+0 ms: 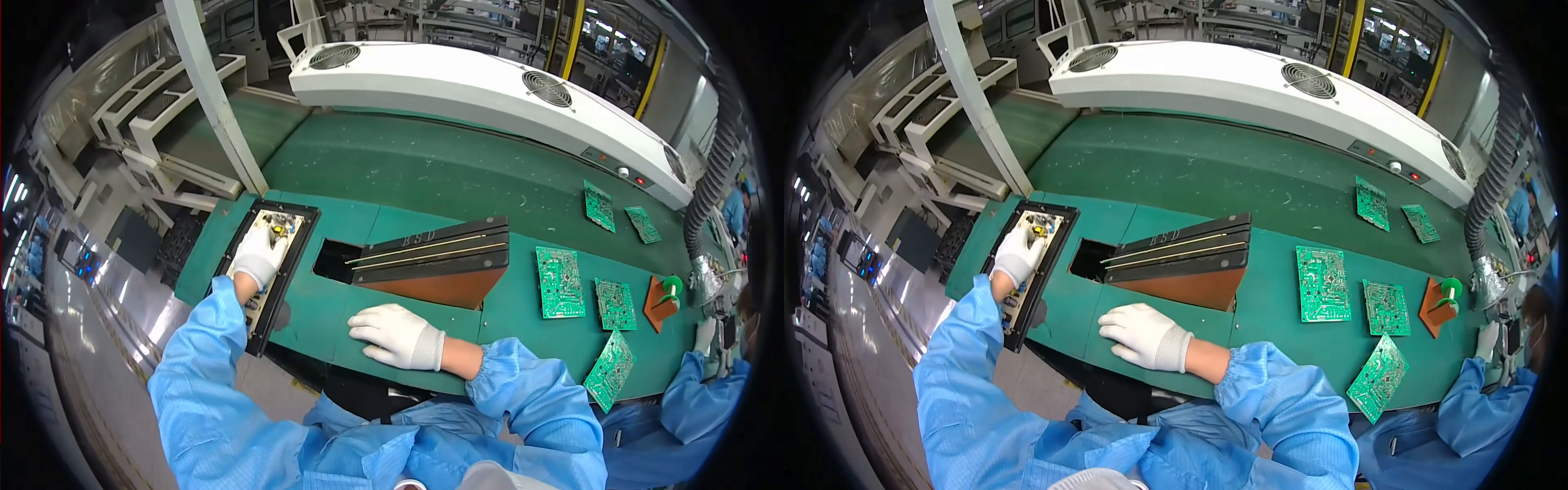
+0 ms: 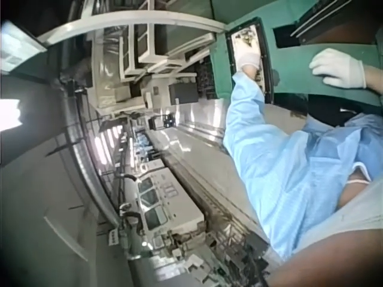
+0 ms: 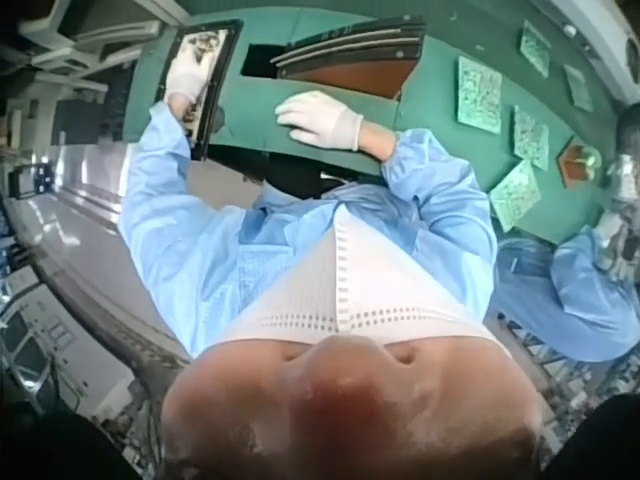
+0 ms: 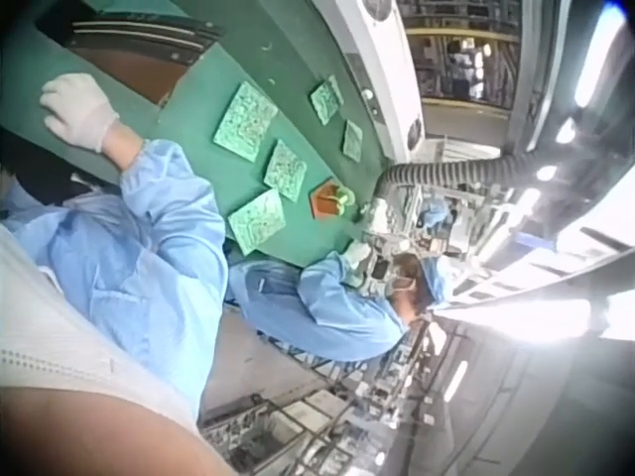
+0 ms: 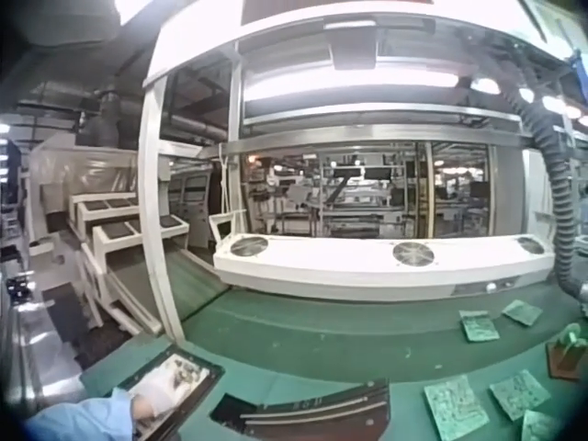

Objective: Handling and assembling circuit boards on an electronic production line.

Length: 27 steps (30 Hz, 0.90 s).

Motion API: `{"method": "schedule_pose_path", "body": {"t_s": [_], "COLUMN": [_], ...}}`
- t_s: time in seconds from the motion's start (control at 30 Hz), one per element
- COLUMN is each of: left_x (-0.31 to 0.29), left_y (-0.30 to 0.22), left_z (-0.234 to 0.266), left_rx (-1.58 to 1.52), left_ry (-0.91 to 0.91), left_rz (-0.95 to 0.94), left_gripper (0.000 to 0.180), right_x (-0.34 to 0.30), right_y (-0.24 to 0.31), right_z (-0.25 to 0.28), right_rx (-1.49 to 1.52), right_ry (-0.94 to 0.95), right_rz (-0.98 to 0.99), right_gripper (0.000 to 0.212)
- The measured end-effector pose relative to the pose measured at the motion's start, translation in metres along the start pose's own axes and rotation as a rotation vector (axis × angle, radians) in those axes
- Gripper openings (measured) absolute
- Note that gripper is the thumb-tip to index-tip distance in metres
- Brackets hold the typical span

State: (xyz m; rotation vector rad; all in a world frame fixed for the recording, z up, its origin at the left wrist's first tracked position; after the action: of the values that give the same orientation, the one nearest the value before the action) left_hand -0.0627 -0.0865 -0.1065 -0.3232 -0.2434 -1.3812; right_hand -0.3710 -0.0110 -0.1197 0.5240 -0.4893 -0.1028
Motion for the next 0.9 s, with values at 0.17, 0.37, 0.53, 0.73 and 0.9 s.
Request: {"method": "schedule_pose_path", "body": {"t_s": [0.17,0.37,0.53,0.73,0.9], "left_x": [0.002,-0.001,-0.003,0.014,0.005], "left_y": [0.002,0.006,-0.001,0.054,0.071], "left_z": [-0.012,-0.022,0.012,0.079,0.165], "left_rx": [0.19,0.173,-0.034,-0.356,-0.947], "left_ry": [-0.087,-0.145,-0.331,-0.511,-0.479], "left_rz": [-0.005,-0.014,-0.032,-0.085,0.087], "left_gripper": [0.041,0.037,0.02,0.016,0.024], "right_x": [0.003,0.004,-0.002,0.001,0.008], "right_y": [0.001,-0.002,-0.002,0.004,0.011], "right_z": [0.0,-0.004,-0.005,-0.002,0.012], "right_rx": [-0.033,-0.061,-0.052,-0.041,0.015], "right_ry": [0.002,-0.029,-0.063,-0.061,-0.113], "right_rz": [0.009,0.061,0.078,0.094,0.104], "right_gripper": [0.032,0.028,0.027,0.026,0.026]}}
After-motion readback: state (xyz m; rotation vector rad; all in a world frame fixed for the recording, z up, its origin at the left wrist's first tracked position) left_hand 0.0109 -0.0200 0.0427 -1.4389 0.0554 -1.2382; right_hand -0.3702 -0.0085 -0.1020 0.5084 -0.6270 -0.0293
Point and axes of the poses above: each hand's wrist, its own x-axis towards the middle knuckle, its own z-axis out of the back of the hand, y = z × x, the point moved 6 cm from there along x, towards the middle knuckle, and after that the axes turned 7 degrees about x, right-handed, at the moved point
